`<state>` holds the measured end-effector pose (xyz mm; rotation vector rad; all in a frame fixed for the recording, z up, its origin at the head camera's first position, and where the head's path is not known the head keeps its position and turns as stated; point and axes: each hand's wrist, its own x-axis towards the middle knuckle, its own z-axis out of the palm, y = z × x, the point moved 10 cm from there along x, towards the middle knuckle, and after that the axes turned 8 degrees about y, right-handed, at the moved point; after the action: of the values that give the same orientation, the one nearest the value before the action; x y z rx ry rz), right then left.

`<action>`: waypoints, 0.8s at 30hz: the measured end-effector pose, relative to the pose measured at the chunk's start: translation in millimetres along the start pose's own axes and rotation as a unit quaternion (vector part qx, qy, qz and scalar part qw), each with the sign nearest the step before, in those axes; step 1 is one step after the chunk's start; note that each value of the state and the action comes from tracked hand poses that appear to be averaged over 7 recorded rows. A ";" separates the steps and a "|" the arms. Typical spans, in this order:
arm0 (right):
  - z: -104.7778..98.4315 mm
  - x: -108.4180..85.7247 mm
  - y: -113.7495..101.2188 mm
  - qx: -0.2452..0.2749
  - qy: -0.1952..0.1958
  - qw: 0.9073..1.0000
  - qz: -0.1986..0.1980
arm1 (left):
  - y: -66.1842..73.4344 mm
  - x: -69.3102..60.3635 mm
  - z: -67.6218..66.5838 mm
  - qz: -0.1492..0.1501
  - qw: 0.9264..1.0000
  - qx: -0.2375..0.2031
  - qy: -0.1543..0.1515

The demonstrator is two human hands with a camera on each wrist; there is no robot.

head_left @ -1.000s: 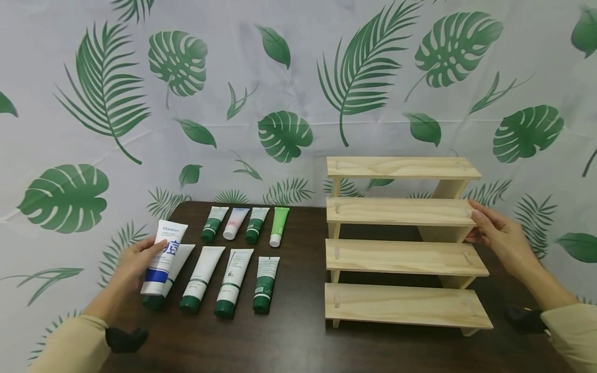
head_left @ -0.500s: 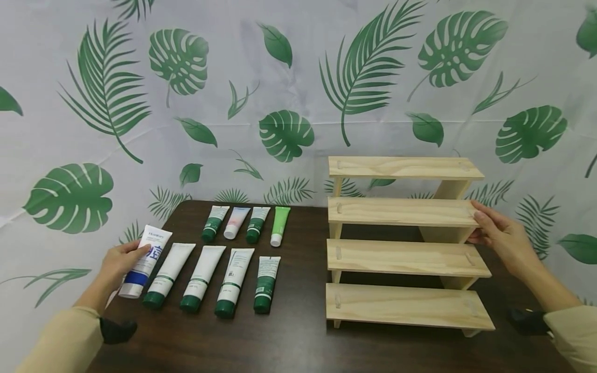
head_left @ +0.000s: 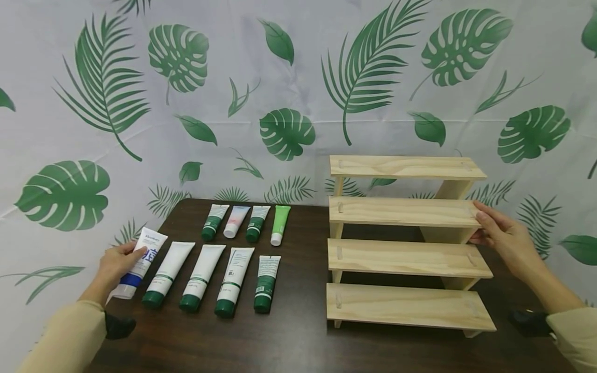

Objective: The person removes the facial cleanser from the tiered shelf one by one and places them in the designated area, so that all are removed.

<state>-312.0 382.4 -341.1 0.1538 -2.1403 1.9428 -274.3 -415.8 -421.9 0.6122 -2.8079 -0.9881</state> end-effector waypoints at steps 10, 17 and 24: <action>-0.3 0.2 0.7 0.000 0.001 1.000 0.001 | -4.4 6.5 10.6 0.022 1.000 0.009 0.016; -1.8 0.1 1.6 -0.045 0.016 0.999 0.004 | -9.9 9.8 14.5 0.019 0.999 0.029 0.030; -2.5 0.7 1.2 -0.076 0.018 0.997 0.000 | -16.1 12.5 16.7 -0.006 0.999 0.020 0.043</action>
<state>-312.6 385.1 -341.9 0.0915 -2.2536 1.7591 -284.0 -422.6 -445.4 0.6598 -2.7578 -0.8880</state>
